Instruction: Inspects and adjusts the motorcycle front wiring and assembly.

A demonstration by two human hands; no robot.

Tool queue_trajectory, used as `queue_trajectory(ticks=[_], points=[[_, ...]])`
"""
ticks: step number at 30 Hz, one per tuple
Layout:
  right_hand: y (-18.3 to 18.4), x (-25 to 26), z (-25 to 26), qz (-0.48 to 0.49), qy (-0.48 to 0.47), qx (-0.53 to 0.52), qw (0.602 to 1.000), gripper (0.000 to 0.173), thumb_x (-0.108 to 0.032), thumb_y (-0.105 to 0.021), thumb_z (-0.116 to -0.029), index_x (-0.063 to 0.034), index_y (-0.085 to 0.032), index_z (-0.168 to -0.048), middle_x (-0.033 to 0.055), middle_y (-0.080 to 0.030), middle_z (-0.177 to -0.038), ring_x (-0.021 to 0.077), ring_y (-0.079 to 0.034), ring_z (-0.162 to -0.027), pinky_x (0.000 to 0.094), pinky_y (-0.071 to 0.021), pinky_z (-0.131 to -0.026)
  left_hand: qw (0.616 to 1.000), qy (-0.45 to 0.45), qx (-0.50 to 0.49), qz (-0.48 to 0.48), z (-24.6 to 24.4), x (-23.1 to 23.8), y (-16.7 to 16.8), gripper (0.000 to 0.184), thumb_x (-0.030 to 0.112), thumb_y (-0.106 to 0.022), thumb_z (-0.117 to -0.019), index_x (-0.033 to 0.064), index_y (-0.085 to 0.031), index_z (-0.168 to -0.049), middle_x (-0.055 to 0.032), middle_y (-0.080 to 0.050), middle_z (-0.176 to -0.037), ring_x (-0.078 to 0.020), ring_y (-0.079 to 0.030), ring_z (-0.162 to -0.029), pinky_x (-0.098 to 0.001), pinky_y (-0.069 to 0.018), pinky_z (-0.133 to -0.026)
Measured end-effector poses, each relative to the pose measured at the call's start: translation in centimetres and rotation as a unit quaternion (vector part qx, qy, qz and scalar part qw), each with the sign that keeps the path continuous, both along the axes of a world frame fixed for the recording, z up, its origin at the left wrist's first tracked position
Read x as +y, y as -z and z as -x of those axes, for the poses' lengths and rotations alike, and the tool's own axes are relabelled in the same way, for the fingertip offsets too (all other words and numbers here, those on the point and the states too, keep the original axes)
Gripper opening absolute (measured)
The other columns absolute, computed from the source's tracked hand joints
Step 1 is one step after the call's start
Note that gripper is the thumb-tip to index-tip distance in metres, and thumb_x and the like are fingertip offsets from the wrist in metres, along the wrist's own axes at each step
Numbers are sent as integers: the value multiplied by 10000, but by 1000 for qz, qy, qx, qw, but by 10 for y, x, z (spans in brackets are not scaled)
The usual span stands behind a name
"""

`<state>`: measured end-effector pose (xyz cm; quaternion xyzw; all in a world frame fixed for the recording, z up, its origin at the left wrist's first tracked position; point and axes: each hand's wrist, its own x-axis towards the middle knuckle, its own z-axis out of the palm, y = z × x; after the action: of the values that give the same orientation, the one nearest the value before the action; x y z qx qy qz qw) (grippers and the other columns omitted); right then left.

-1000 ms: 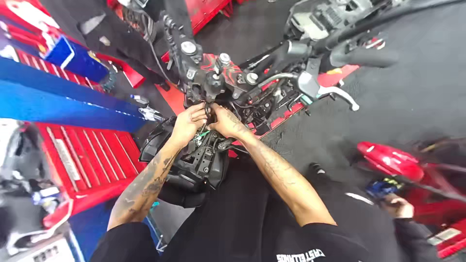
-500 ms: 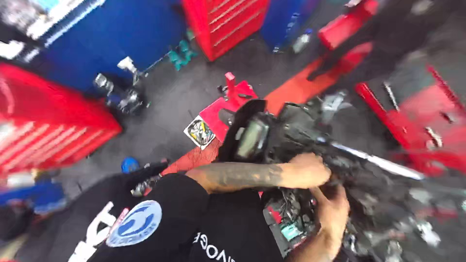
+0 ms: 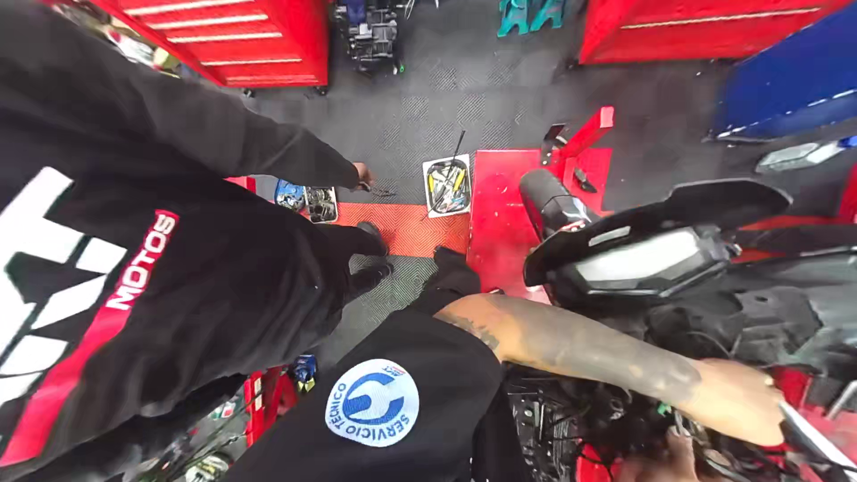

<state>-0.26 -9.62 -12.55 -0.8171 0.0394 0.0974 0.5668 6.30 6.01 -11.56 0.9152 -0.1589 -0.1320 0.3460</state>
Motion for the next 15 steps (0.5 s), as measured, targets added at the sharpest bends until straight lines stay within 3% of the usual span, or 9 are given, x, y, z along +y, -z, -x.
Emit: queue_trajectory(ticks=[5,9,12,15], points=[[17,-6,-6,7,47,-36,998,262,-25,-624,-967,-11,-500,-1197,1,-597,-926,57,-643,-770,255,-575,-730,996,-4,-83,-32,-1,-4,9,301,21,-465,-1041,12,-735,-1173,-149,-688,-1277,-313,-556,-1327,-457,-401,-1139],[32,-13,-16,-5,64,-41,997,219,8,-617,-938,-23,-480,-1105,-2,-576,-815,80,-622,-658,273,-574,-635,992,4,-105,-68,-6,-8,14,280,-9,-545,-994,43,-719,-1207,-120,-689,-1270,-299,-565,-1306,-449,-410,-1123],[43,-25,-24,16,60,-36,997,325,-68,-656,-948,3,-464,-1200,25,-603,-889,85,-652,-695,274,-584,-645,995,9,-86,-44,0,1,9,283,9,-600,-964,42,-708,-1224,-139,-665,-1305,-316,-569,-1294,-453,-428,-1109],[34,-15,-22,41,69,-19,997,446,-84,-659,-966,29,-451,-1343,39,-602,-966,57,-635,-721,246,-569,-661,998,27,-53,-37,4,9,1,306,85,-737,-896,48,-709,-1198,-132,-664,-1285,-317,-576,-1260,-476,-434,-1094]])
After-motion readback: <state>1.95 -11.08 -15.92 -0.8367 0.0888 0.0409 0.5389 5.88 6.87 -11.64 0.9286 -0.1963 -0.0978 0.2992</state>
